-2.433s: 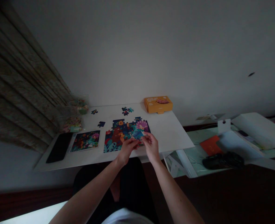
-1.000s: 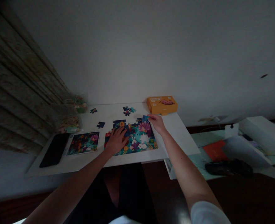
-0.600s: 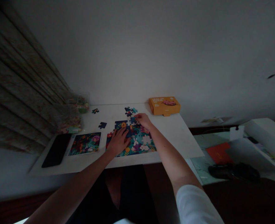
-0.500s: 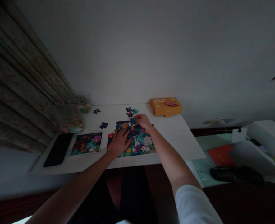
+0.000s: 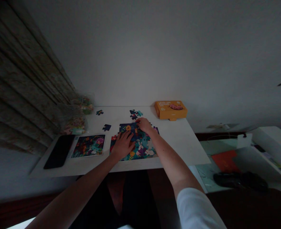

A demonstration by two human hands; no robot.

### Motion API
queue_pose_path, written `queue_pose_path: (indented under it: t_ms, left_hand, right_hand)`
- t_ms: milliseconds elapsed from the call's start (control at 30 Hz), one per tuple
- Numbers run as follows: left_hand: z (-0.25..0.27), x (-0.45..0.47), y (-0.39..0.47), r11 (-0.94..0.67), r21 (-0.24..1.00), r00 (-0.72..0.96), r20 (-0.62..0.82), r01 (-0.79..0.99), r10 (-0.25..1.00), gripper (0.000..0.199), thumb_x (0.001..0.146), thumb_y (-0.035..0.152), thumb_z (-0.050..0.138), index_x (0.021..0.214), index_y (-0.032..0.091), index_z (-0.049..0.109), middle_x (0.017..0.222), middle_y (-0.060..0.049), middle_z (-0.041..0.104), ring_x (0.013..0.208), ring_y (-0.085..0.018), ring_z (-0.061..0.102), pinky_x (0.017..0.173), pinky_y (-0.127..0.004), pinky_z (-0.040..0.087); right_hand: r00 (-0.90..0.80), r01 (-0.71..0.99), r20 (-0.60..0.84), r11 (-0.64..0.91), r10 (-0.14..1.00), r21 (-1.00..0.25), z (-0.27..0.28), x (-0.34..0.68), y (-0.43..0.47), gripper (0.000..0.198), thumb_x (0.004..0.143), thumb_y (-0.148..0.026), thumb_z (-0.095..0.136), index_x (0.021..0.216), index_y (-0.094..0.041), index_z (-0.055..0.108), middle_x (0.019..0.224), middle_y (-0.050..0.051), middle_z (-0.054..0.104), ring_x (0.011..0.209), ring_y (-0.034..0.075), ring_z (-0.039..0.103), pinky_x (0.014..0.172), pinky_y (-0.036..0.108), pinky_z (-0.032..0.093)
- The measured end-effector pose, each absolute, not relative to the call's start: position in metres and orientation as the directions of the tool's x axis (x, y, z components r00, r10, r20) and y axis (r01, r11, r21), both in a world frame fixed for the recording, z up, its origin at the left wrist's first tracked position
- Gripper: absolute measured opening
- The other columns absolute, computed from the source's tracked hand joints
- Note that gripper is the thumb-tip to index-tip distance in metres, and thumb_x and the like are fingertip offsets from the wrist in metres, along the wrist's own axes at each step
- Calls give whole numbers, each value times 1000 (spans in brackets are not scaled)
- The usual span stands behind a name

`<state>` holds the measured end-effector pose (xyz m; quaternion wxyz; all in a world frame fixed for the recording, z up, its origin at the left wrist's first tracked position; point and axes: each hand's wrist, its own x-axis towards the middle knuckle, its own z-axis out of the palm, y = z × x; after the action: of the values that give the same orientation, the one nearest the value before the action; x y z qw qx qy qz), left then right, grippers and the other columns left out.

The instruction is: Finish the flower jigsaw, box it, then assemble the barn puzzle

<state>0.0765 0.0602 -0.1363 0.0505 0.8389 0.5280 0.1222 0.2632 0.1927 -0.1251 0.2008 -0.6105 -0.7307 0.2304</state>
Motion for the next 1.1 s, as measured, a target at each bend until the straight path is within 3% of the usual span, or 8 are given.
queue_pose_path:
  t_ms: [300,467,667,900,1100]
  left_hand:
    - [-137,76,60,-435,207,405,170,876,898,47,104,39,45,144,18,58,156,-15,52,148,-32,43,126,-59,25]
    - [-138,76,61,-442,217,403,202,870,893,38,102,26,44,134,17,64,150,-14,59,143,-29,49,126,-56,27]
    - [-138,75,61,-419,234,372,219,878,902,36,98,15,46,127,18,67,144,-14,63,138,-29,54,122,-55,32]
    - [-116,62,99,-476,206,467,92,855,879,35,96,10,47,120,16,70,133,-14,69,126,-28,63,107,-45,49]
    - [-122,70,128,-588,142,584,72,796,809,50,101,17,37,148,15,56,156,-14,53,147,-27,46,123,-49,33]
  right_hand:
    - [-263,877,177,311,948,-365,-125,250,125,36,104,-18,46,128,-16,71,133,13,70,124,24,63,111,36,44]
    - [-280,909,207,328,938,-257,-136,237,83,47,109,-29,33,151,-20,53,160,12,49,148,31,43,121,57,30]
    - [-257,928,161,290,953,-234,-136,233,77,51,110,-38,30,155,-23,48,164,12,42,153,33,36,123,64,23]
    - [-254,929,164,287,953,-233,-138,233,79,52,110,-42,32,154,-23,49,163,10,44,151,32,40,124,63,21]
    - [-244,922,170,283,955,-266,-137,233,79,50,108,-38,35,153,-20,51,162,12,45,151,33,39,123,65,21]
